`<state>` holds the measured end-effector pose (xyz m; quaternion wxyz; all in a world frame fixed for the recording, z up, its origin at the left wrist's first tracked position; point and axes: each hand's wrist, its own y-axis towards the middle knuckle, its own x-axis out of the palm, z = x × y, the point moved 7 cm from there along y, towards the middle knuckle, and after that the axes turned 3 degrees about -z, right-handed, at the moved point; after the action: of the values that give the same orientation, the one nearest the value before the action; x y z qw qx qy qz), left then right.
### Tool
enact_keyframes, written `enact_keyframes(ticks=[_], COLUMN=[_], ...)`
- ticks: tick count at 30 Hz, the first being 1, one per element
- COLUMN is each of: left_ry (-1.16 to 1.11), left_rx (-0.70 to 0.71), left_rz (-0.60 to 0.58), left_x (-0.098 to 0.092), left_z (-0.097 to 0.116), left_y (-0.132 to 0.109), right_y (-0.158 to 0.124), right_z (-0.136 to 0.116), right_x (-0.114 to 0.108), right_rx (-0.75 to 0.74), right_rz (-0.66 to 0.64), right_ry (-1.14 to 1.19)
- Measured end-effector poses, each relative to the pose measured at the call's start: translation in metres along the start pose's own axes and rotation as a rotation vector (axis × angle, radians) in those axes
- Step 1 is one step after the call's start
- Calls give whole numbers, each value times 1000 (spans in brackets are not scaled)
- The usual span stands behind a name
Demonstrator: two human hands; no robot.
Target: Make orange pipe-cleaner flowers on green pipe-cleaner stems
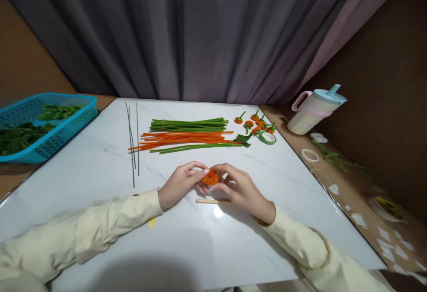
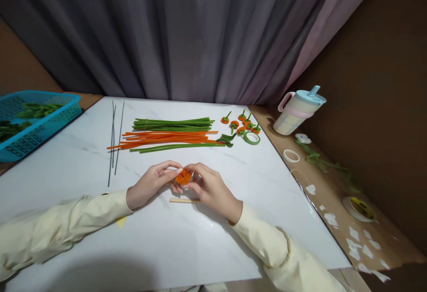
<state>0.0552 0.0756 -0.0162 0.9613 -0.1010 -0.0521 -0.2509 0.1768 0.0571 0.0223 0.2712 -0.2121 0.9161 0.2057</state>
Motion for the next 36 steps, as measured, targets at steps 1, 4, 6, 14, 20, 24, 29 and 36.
enact_keyframes(ticks=[1, 4, 6, 14, 20, 24, 29, 36], left_ry=[3, -7, -20, 114, 234, -124, -301, -84], left_rx=[2, 16, 30, 135, 317, 248, -58, 90], left_rz=[6, 8, -8, 34, 60, -42, -258, -113], left_x=[0, -1, 0, -1, 0, -3, 12, 6], left_z=[0, 2, 3, 6, 15, 12, -1, 8], left_y=[0, -1, -2, -5, -16, -9, -2, -6], right_y=[0, -1, -2, -2, -3, -13, -19, -6], right_z=[0, 1, 1, 0, -5, -21, -26, -13], right_x=[1, 1, -1, -3, 0, -6, -2, -14], right_rx=[-4, 13, 24, 119, -8, -329, -472, -107], right_rz=[-1, 12, 26, 20, 64, 169, 147, 160], right_ry=[-9, 0, 16, 175, -27, -320, -460, 182])
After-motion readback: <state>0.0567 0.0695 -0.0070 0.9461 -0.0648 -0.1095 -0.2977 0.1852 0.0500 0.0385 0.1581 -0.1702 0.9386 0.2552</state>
